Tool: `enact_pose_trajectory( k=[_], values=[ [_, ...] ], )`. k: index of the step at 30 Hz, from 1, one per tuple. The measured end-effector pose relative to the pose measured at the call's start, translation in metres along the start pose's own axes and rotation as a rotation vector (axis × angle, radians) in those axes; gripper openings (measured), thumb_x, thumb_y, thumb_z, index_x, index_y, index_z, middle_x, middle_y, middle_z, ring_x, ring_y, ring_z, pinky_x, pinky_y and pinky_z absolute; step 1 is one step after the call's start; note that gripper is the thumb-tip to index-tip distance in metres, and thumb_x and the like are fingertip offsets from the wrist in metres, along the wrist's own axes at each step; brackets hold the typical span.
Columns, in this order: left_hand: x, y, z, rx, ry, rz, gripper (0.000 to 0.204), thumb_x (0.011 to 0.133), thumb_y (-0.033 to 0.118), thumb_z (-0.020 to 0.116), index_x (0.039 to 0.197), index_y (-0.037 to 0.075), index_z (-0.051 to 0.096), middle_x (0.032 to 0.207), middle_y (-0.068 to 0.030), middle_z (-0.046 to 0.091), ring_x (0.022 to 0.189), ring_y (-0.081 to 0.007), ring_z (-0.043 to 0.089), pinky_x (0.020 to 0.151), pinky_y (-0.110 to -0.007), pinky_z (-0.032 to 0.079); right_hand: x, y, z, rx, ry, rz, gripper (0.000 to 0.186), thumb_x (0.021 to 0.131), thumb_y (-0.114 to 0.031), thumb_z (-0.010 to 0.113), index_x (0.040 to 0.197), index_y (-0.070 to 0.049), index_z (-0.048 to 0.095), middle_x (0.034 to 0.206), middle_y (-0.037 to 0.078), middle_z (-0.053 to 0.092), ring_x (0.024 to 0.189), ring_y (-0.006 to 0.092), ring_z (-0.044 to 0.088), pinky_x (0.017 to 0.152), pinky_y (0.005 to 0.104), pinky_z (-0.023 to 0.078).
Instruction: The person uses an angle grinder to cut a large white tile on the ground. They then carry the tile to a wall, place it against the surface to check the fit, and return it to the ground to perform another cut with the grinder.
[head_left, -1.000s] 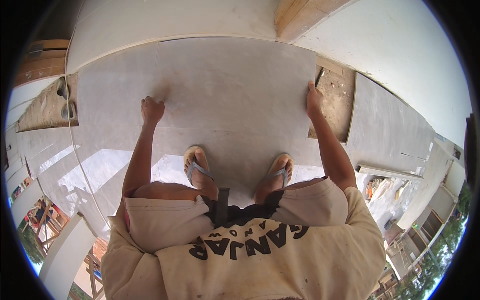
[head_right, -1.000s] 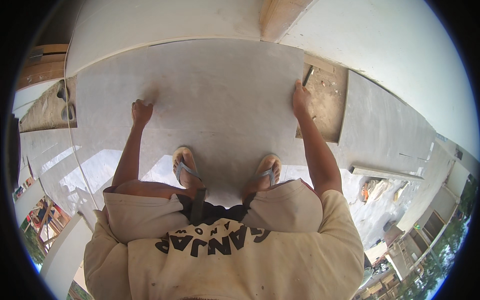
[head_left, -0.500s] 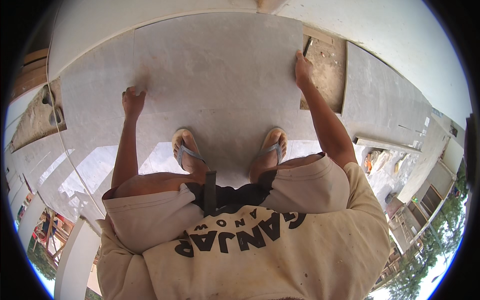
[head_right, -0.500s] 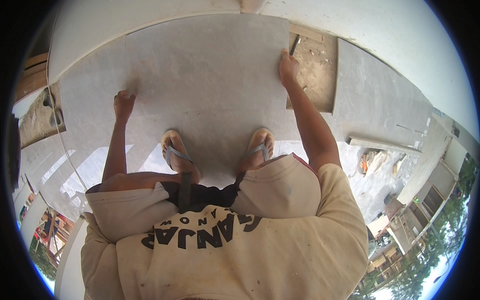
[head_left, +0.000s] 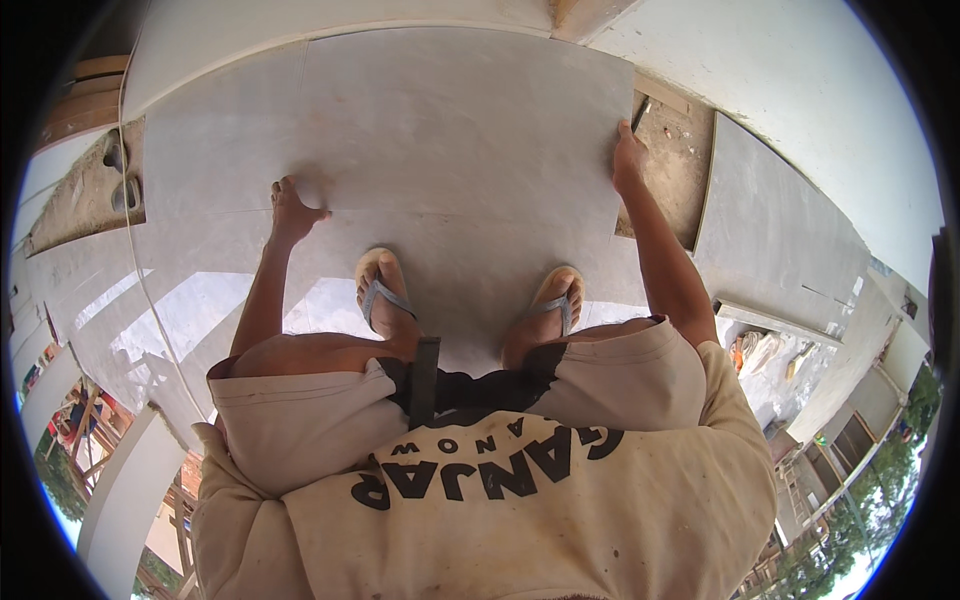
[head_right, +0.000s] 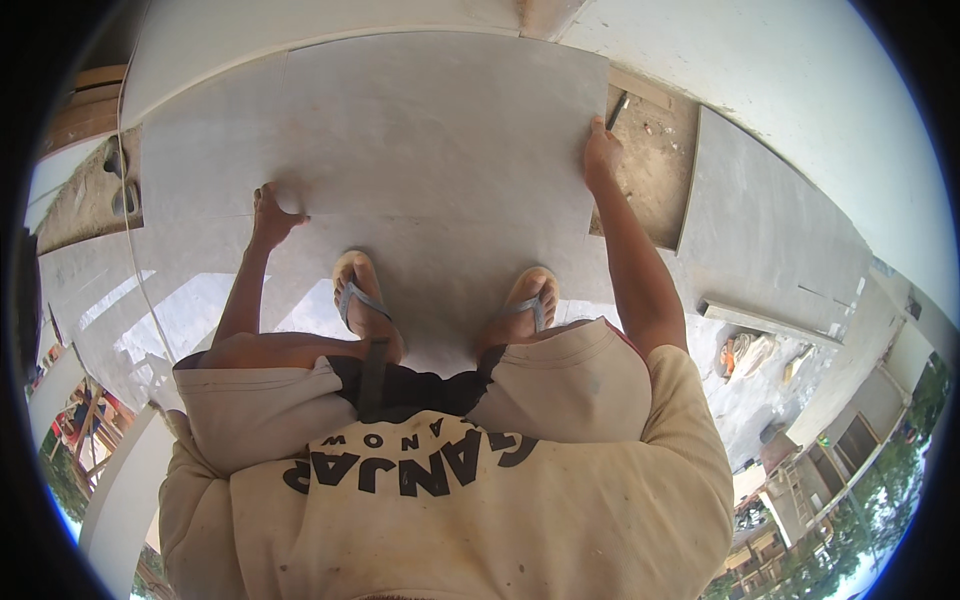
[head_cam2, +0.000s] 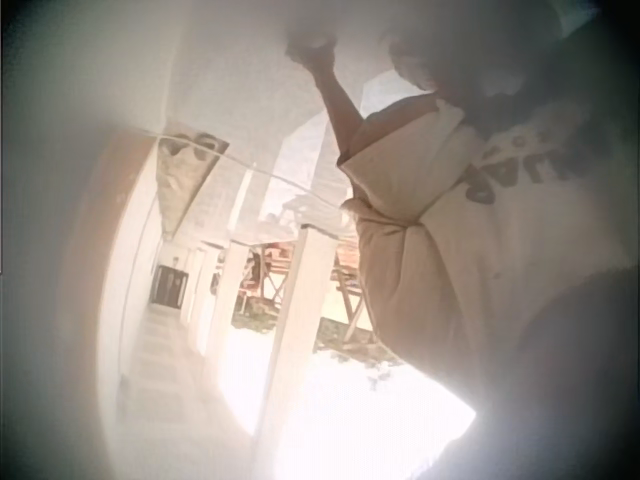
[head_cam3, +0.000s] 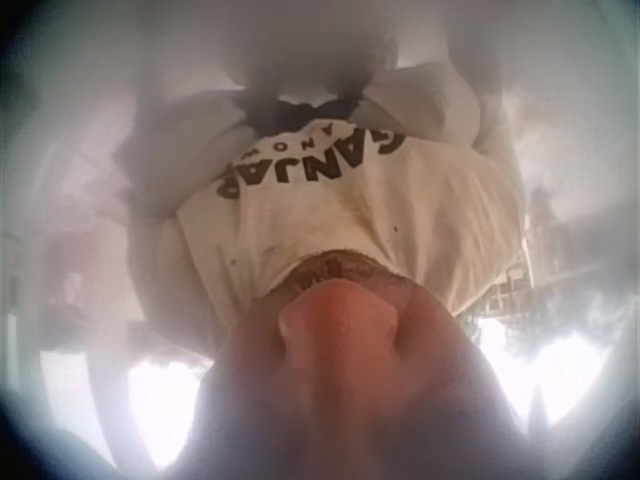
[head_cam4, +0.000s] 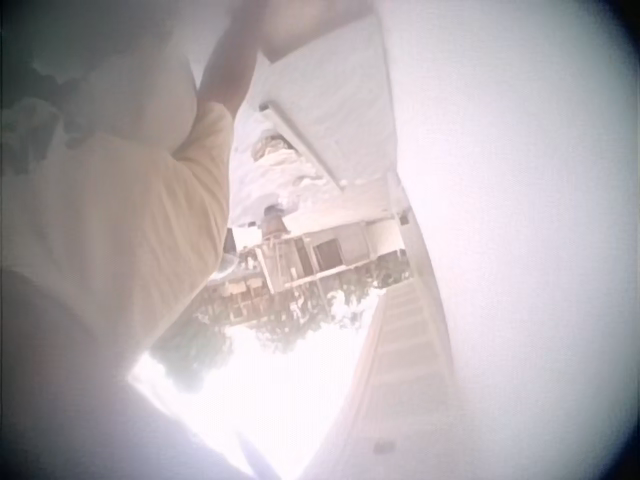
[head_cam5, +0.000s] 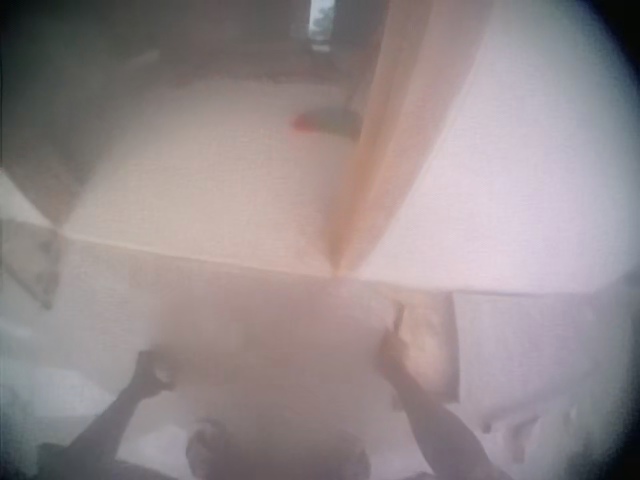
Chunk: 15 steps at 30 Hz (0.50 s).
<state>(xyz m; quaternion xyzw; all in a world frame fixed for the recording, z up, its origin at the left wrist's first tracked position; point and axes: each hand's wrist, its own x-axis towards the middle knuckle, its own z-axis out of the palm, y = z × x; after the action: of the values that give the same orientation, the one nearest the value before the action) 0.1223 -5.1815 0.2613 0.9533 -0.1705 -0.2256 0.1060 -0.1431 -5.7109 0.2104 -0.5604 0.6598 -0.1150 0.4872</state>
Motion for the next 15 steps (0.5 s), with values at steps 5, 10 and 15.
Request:
enact_pose_trajectory(
  k=[5, 10, 15],
  values=[
    [-0.006, -0.003, 0.001, -0.080, 0.008, -0.007, 0.101, 0.059, 0.016, 0.095, 0.141, -0.006, 0.040, 0.135, -0.0247, 0.046, 0.129, -0.0406, 0.047, 0.108, -0.047, 0.044, 0.001, 0.005, -0.002, -0.011, -0.018, -0.028, 0.060, 0.098, -0.049, 0.059, 0.117, 0.007, 0.070, 0.112, 0.022, 0.071, 0.110, 0.0320, 0.063, 0.097, 0.0425, 0.046],
    [-0.004, 0.000, 0.000, -0.141, 0.007, -0.006, 0.101, 0.059, 0.015, 0.095, 0.141, -0.007, 0.040, 0.134, -0.0238, 0.046, 0.127, -0.0396, 0.048, 0.107, -0.045, 0.046, 0.009, 0.011, -0.003, -0.007, 0.028, -0.079, 0.060, 0.098, -0.050, 0.058, 0.112, 0.008, 0.070, 0.105, 0.021, 0.069, 0.101, 0.0302, 0.062, 0.093, 0.0428, 0.046],
    [0.005, 0.002, 0.002, -0.158, 0.005, 0.060, 0.081, 0.065, 0.013, 0.092, 0.133, -0.003, 0.052, 0.127, -0.0188, 0.053, 0.113, -0.0328, 0.057, 0.099, -0.040, 0.051, 0.006, 0.010, -0.002, -0.010, -0.025, -0.104, 0.059, 0.098, -0.049, 0.059, 0.112, 0.007, 0.071, 0.103, 0.021, 0.070, 0.099, 0.0302, 0.063, 0.092, 0.0425, 0.047]
  ],
)
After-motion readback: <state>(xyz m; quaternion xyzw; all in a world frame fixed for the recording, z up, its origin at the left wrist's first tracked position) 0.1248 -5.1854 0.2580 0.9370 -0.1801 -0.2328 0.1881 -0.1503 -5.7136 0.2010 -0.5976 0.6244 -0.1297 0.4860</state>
